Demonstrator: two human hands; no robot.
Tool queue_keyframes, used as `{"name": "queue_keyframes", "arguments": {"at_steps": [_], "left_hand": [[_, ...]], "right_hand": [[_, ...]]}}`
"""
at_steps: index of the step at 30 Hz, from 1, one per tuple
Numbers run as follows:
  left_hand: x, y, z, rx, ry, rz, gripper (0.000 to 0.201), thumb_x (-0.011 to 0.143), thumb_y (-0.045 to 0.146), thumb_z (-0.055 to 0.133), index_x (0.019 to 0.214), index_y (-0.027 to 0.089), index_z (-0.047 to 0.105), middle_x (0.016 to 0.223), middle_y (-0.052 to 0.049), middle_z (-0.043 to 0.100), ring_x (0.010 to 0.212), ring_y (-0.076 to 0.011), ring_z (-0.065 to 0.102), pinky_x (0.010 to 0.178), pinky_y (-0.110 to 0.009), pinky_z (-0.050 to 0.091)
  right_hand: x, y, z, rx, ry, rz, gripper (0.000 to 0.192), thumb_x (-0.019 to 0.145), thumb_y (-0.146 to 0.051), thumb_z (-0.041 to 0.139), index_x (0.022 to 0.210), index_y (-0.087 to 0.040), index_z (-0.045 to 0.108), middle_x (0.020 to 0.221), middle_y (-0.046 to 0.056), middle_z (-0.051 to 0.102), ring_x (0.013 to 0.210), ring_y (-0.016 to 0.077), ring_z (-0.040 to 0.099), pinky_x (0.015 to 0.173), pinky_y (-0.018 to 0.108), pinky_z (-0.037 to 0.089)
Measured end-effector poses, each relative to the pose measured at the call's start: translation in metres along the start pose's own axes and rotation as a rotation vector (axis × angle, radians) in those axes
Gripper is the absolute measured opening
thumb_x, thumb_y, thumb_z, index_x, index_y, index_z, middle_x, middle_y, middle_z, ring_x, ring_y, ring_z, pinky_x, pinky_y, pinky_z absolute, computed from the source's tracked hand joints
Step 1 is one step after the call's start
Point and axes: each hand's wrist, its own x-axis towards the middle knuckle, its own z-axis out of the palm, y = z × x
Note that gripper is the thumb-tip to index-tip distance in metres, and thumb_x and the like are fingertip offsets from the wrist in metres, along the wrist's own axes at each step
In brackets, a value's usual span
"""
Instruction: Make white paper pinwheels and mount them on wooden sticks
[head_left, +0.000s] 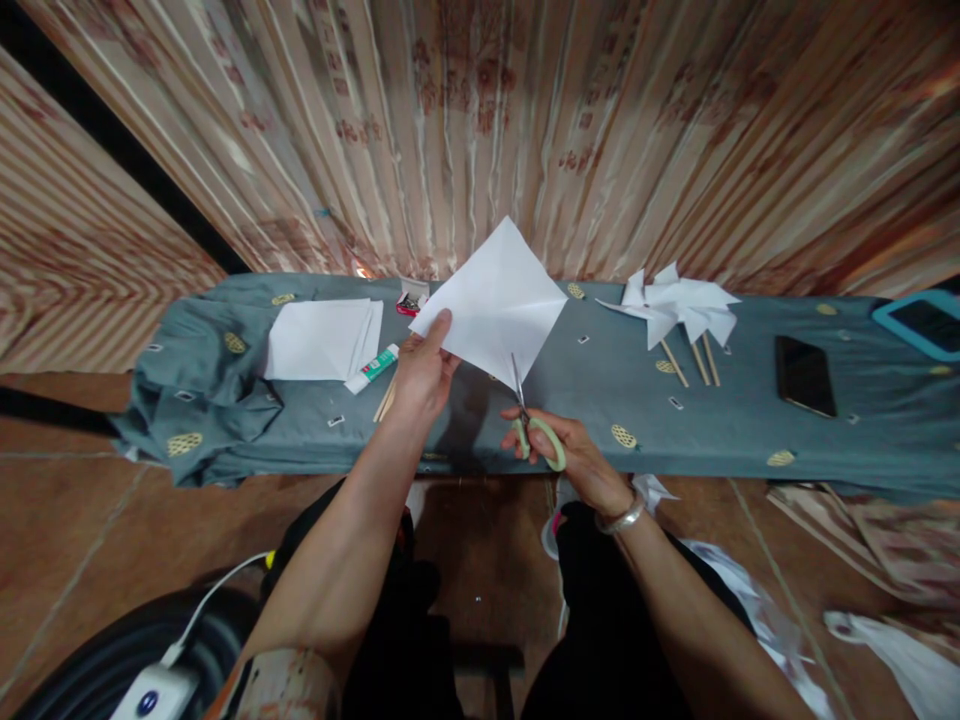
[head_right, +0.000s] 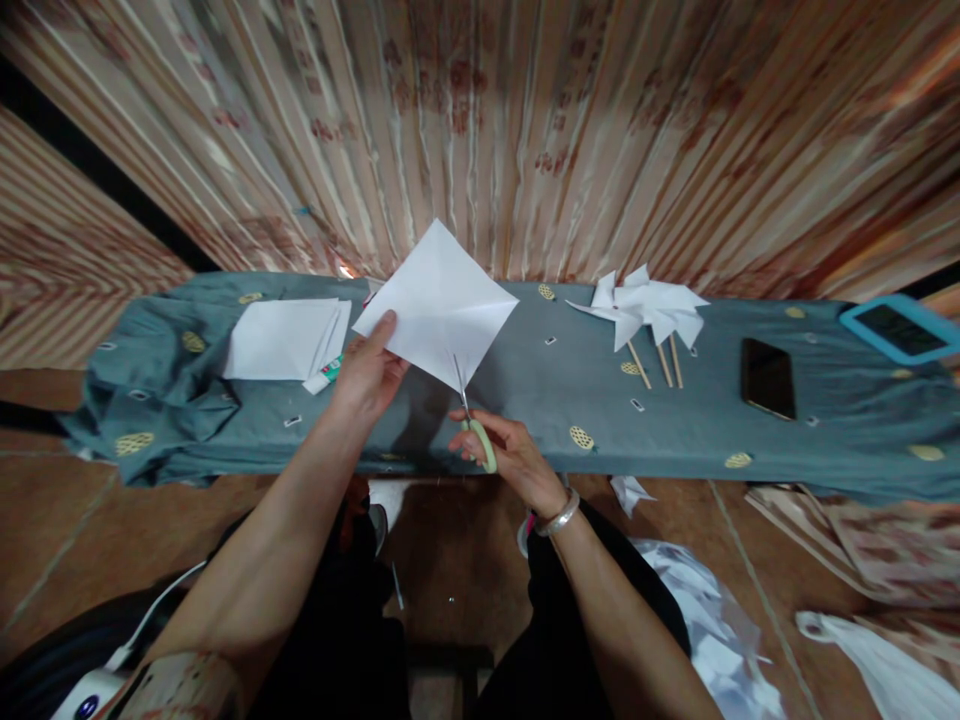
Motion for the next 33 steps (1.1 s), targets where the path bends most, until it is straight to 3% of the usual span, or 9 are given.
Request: {"name": "queue_keyframes", "arguments": {"at_steps": [17, 33], "left_hand": [[0.0018, -0.0006, -0.0009, 0.011, -0.014, 0.014, 0.016, 0.074, 0.021, 0.075, 0.086, 0.017, 0.066, 0.101, -0.009, 0.075, 0.117, -0.0253, 0.063, 0.100, -0.038, 0.052], [0.0024, -0.0012, -0.0017, 0.001, -0.004, 0.012, 0.007, 0.079, 0.018, 0.070, 0.085, 0.017, 0.068, 0.095, -0.007, 0.076, 0.116, -0.0231, 0.064, 0.101, -0.036, 0.051]], "right_hand": [[0.0011, 0.0061, -0.0011, 0.026, -0.011, -0.022, 0.053, 0.077, -0.053, 0.070, 0.116, -0.017, 0.065, 0.080, 0.003, 0.067, 0.070, 0.0121, 0.060, 0.064, 0.025, 0.049], [0.0023, 0.0053, 0.0029, 0.039, 0.035, 0.015, 0.053, 0.073, -0.056, 0.073, 0.110, -0.018, 0.066, 0.073, 0.000, 0.064, 0.063, 0.0101, 0.057, 0.060, 0.025, 0.048]]}}
